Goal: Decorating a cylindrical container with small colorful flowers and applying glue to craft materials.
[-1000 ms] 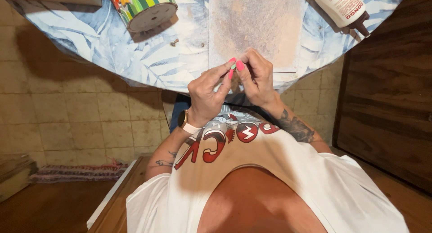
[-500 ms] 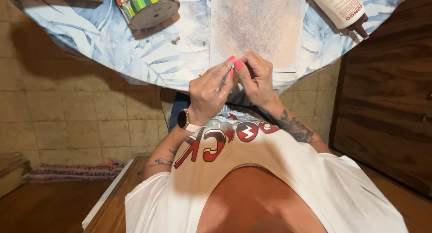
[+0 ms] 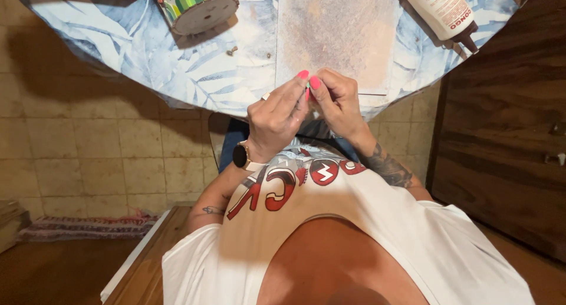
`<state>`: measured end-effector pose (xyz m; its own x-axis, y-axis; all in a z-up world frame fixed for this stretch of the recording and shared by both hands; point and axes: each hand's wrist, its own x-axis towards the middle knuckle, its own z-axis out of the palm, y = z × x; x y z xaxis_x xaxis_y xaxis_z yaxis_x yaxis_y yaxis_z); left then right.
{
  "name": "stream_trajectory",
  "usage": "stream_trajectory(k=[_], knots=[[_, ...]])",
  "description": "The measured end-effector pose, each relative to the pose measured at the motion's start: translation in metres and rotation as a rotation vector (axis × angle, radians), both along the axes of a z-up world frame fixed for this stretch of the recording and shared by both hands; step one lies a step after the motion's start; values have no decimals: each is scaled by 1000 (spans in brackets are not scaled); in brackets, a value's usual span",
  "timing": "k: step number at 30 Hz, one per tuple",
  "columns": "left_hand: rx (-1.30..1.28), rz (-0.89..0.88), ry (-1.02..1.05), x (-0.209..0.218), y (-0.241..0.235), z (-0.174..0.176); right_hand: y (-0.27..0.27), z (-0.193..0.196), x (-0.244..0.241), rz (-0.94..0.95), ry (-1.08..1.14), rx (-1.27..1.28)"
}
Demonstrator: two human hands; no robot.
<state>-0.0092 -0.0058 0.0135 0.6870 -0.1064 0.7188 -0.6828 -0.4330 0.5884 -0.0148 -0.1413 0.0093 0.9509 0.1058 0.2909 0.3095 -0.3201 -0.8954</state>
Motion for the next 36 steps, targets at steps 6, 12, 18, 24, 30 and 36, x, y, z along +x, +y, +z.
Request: stream_trajectory(k=[6,12,18,24,30,36], knots=[[14,22,-12,-1,2,-5,-2,0,0,20,-43,-90],[205,-88,-10,-5,17,-12,-2,14,23,81,-252,-437],[630,-188,58,-9,26,-29,4,7,74,303,-436,-1126],[690,-231,114,-8,29,-29,-39,11,68,793,-632,-1425],[780,-243,99,-7,28,-28,-124,20,61,917,-476,-1682],[233,-278,205,-8,13,3,-43,36,16,387,-105,-398]])
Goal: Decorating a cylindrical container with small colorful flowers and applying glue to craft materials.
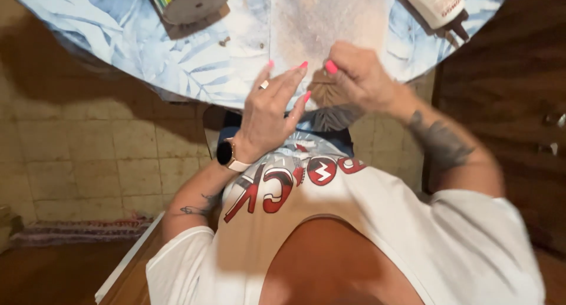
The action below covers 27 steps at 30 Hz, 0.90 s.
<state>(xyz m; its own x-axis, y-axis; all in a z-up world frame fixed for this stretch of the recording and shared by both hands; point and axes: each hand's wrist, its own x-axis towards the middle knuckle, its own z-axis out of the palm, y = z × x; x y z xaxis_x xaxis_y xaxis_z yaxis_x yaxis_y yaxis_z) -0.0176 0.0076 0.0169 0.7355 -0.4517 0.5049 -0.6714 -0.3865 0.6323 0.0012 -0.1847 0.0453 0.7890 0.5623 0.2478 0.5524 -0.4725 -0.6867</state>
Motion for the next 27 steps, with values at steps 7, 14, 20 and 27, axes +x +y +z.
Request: stream_trajectory(k=[7,14,20,27], knots=[[-211,-118,266,-4,-18,-1,14,-8,-6,-133,-48,156],[-340,-106,297,-2,-24,-2,6,-30,-5,-167,-38,184],[-345,-107,353,1,-21,15,12,-17,-5,-176,-93,189],[-488,-67,571,11,-20,6,1,-18,-9,-171,-125,164]])
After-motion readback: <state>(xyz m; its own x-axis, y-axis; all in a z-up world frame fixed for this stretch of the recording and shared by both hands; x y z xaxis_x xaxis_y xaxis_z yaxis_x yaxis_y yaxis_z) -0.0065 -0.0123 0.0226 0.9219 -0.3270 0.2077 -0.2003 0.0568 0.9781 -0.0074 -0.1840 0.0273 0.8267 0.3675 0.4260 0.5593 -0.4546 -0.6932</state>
